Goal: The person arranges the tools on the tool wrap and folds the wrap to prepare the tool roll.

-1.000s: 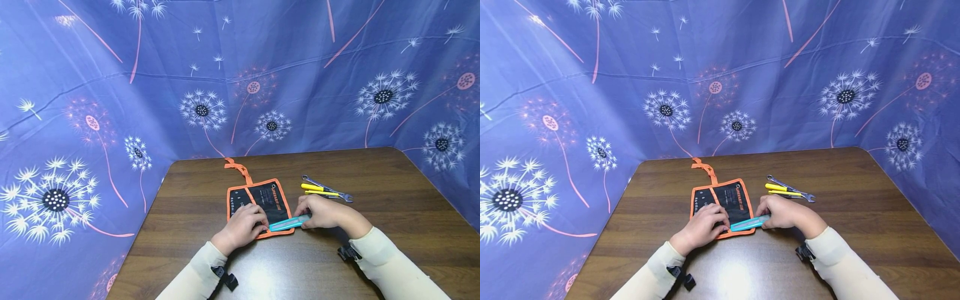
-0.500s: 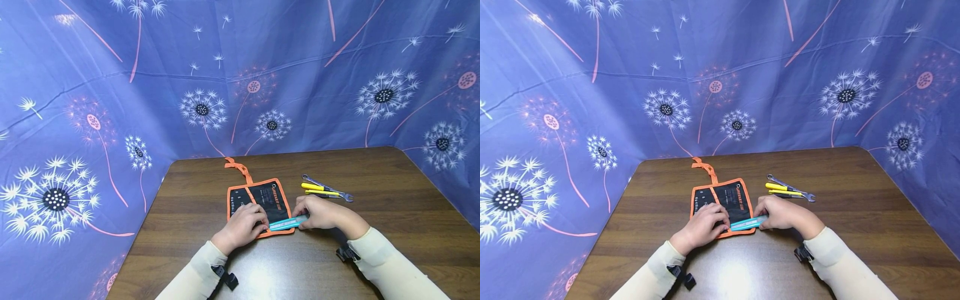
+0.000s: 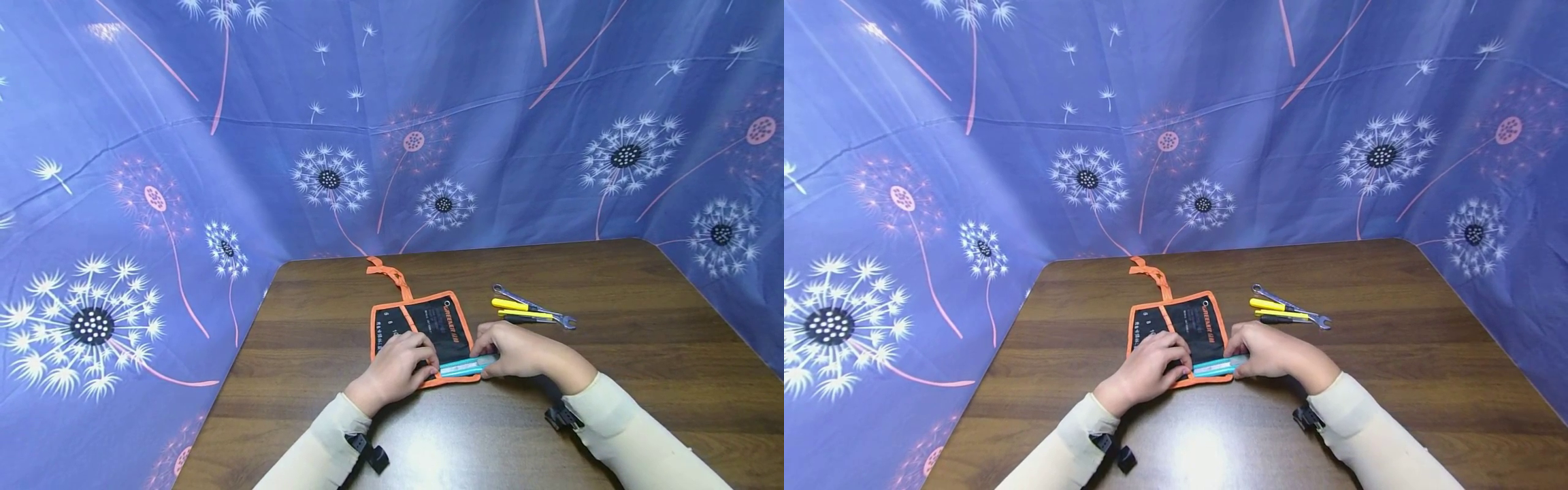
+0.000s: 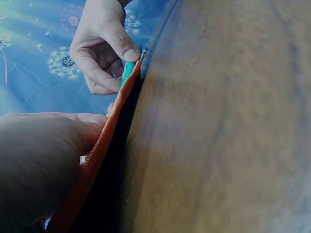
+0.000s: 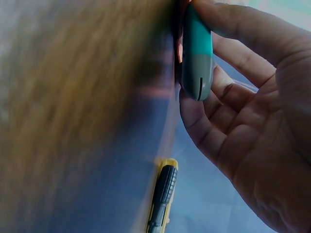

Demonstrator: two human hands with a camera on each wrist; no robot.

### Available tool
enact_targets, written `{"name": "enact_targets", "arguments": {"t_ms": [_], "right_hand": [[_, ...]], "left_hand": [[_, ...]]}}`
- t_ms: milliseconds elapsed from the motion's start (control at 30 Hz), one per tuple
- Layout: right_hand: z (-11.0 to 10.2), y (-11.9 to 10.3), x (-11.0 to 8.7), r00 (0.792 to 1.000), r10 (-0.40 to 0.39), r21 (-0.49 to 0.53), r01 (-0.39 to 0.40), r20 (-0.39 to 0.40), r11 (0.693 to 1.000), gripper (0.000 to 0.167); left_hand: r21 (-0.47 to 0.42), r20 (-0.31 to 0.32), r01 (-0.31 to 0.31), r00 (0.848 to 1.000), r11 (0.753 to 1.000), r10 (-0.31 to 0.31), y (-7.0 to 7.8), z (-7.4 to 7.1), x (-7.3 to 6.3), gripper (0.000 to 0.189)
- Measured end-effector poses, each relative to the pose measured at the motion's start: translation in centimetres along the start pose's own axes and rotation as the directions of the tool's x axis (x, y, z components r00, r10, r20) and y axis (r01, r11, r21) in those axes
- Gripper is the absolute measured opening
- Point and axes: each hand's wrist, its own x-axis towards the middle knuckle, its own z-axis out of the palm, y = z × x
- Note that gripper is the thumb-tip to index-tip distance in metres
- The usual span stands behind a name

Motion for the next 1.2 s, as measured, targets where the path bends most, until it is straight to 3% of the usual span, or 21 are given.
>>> {"name": "enact_targets", "arguments": {"t_ms": [467,733,1200], "right_hand": [[0.6,-0.2,0.4,1.000,0.030,0.008,-0.030,0.000,1.000,0.030],[-0.4,0.3,-0.3,1.000,0.005,0.026,-0.005,-0.006,1.000,0.031],[-1.7,1.1,-1.2,0.995,0.089,0.084,-0.093,0.053,0.992,0.026]], "left_hand": [[-0.003,-0.009,-0.010,1.000,1.000,0.010,0.0,0.0,-0.1,0.008],[-0.012,-0.002,0.000,1.000,1.000,0.000,-0.2,0.2,-0.1,0.009],[-0.014,-0.022,-0.010,1.000,1.000,0.010,-0.3,0.2,-0.1,0.010]]}}
